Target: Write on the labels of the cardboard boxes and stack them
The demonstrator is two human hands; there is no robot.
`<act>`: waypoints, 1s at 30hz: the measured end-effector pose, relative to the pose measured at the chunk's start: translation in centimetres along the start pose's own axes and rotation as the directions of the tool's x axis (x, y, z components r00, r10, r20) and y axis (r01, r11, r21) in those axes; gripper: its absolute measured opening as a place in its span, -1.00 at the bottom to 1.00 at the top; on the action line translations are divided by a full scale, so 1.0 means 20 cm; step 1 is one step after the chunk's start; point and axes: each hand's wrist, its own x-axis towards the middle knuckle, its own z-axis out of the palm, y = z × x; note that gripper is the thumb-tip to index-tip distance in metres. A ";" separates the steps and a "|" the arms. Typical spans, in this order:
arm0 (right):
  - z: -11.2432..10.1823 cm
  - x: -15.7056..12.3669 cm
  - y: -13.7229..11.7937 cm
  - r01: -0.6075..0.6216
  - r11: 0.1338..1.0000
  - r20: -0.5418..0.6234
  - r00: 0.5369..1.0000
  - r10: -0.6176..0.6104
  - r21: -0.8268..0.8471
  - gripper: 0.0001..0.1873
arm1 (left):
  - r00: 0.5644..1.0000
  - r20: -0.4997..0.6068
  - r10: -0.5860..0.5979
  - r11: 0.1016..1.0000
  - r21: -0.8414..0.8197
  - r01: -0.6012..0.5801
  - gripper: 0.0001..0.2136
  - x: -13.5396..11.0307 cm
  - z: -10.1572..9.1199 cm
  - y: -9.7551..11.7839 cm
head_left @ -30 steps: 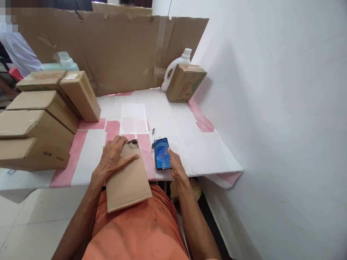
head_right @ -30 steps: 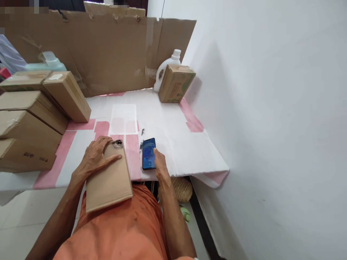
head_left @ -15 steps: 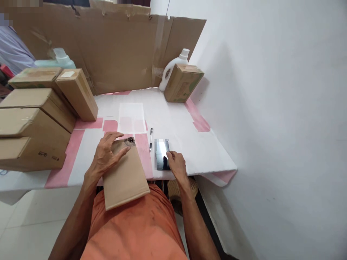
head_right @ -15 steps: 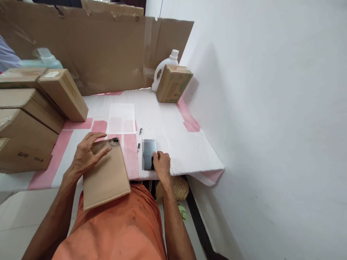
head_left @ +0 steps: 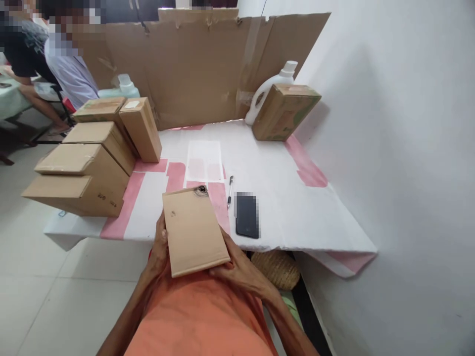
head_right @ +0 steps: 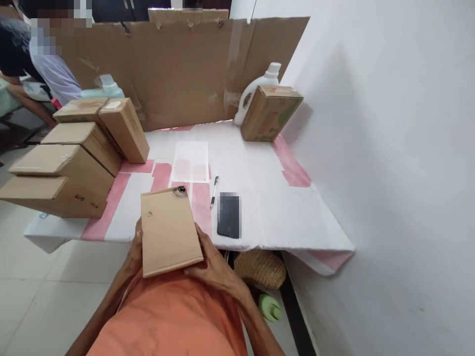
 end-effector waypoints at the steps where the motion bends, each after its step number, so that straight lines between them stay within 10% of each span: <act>1: 0.01 0.00 -0.02 -0.001 1.000 -0.046 0.999 0.002 0.011 0.10 | 0.999 0.033 -0.015 1.000 0.006 0.015 -0.26 -0.01 -0.02 0.04; 6: -0.05 0.03 -0.23 0.052 0.996 -0.240 0.968 -0.067 -0.070 -0.46 | 0.978 0.201 0.050 0.999 0.003 -0.052 -0.20 0.04 -0.17 0.30; 9: -0.12 0.15 -0.34 0.141 0.981 -0.348 0.920 -0.178 -0.129 -0.39 | 0.977 0.187 0.103 0.992 0.048 -0.114 -0.22 0.10 -0.20 0.35; 15: -0.19 0.50 -0.35 0.093 0.994 -0.349 0.931 -0.108 -0.060 -0.18 | 0.994 0.043 0.103 0.979 0.171 -0.109 -0.24 0.24 -0.10 0.20; 22: -0.19 0.58 -0.15 0.120 0.993 -0.136 0.983 -0.120 -0.005 -0.25 | 0.999 -0.027 0.018 0.994 0.106 -0.015 -0.28 0.26 -0.05 0.05; 27: -0.09 0.73 -0.06 0.176 0.959 -0.358 0.900 -0.248 -0.224 -0.38 | 0.986 -0.142 -0.087 0.979 0.172 0.111 -0.31 0.33 0.00 0.04; 30: -0.20 0.79 -0.07 0.223 0.952 -0.433 0.852 -0.294 -0.207 -0.55 | 0.993 -0.120 0.024 0.976 0.216 0.002 -0.35 0.51 0.11 0.12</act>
